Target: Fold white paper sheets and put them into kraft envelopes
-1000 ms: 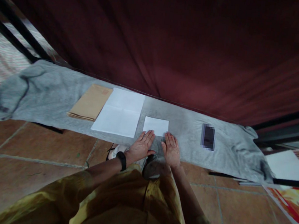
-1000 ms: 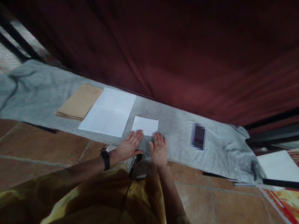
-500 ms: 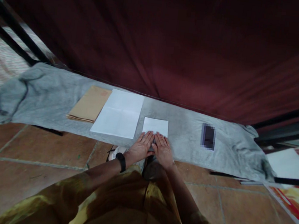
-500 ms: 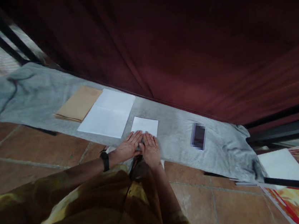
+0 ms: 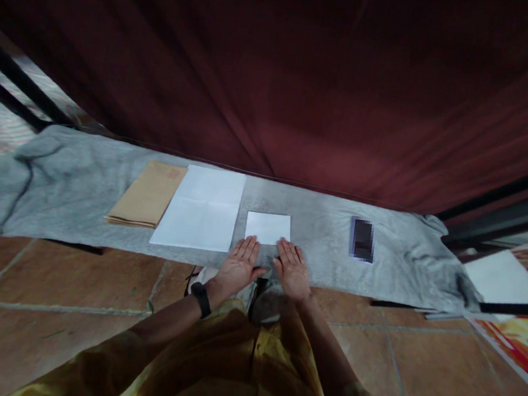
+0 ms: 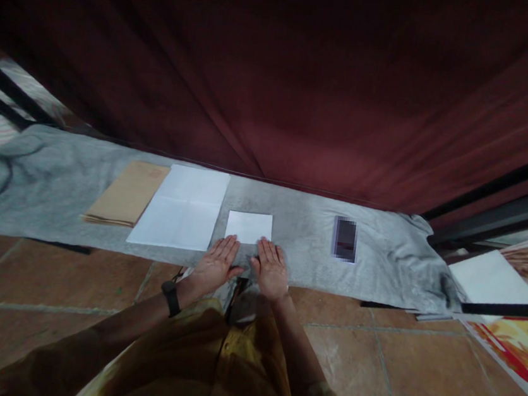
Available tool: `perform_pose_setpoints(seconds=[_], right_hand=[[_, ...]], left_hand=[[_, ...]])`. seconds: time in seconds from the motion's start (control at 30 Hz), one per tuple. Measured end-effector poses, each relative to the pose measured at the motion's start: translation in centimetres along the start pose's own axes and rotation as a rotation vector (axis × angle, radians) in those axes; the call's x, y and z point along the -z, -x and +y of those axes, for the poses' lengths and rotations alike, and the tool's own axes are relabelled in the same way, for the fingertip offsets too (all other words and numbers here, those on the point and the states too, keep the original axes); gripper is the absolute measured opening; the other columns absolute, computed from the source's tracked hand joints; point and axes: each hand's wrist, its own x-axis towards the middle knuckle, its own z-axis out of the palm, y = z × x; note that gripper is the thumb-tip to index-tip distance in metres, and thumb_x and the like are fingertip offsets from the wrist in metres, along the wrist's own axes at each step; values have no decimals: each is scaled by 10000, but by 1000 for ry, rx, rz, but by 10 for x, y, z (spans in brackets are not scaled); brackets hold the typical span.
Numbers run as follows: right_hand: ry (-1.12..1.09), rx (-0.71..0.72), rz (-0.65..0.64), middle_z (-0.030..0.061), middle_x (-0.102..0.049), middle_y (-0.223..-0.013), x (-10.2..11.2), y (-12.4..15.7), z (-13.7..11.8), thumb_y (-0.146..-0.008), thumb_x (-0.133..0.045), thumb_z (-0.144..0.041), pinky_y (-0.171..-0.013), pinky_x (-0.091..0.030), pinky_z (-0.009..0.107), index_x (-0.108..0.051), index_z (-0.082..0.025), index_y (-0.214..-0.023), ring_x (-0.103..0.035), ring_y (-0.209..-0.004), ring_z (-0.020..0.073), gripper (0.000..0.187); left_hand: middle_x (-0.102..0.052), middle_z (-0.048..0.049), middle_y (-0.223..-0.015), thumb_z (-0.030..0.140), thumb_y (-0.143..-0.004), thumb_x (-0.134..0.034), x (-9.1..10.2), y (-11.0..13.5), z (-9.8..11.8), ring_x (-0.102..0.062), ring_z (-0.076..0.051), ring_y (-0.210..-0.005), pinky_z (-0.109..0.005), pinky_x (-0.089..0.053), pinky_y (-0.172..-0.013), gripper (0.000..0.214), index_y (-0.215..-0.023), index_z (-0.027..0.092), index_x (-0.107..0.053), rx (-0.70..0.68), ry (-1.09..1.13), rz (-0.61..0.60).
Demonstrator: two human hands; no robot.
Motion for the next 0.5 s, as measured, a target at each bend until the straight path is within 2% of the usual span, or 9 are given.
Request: perform_pose_setpoints(seconds=[0.1,0.27,0.37,0.5], right_hand=[[-6,-7,11,96,-446,-1567,0,-1,-2,-1067,-377,-388,-1222,-281,458,-403,-161,-1541,-418,-1455,238,526],[-5,-21,27,94,-465,-1555,-1,-1,-4,-1067,-379,-380,-1218,-287,459,-431,-156,-1523,-430,-1447,235,511],[-1,-23,35,94,-468,-1553,-1,-2,-4,-1066,-380,-373,-1218,-290,457,-418,-162,-1533,-437,-1442,231,513],[-6,-31,40,92,-484,-1542,0,-2,-5,-1065,-384,-371,-1216,-296,453,-406,-177,-1542,-452,-1432,230,515]], left_hand=[[-454,-238,-1539,436,-1014,-432,4,-12,0,-379,-317,-1476,-480,-306,-1231,582,-1428,33,-497,13,-3,15],[-401,-148,-1598,358,-1033,-367,0,-35,3,-323,-275,-1507,-476,-300,-1236,521,-1483,113,-463,22,32,47],[-397,-159,-1597,361,-1033,-349,-5,-40,4,-320,-269,-1509,-471,-305,-1234,538,-1488,92,-452,50,48,58],[-381,-199,-1595,412,-1026,-365,-10,-34,1,-285,-276,-1522,-469,-293,-1240,609,-1504,37,-404,81,38,81]])
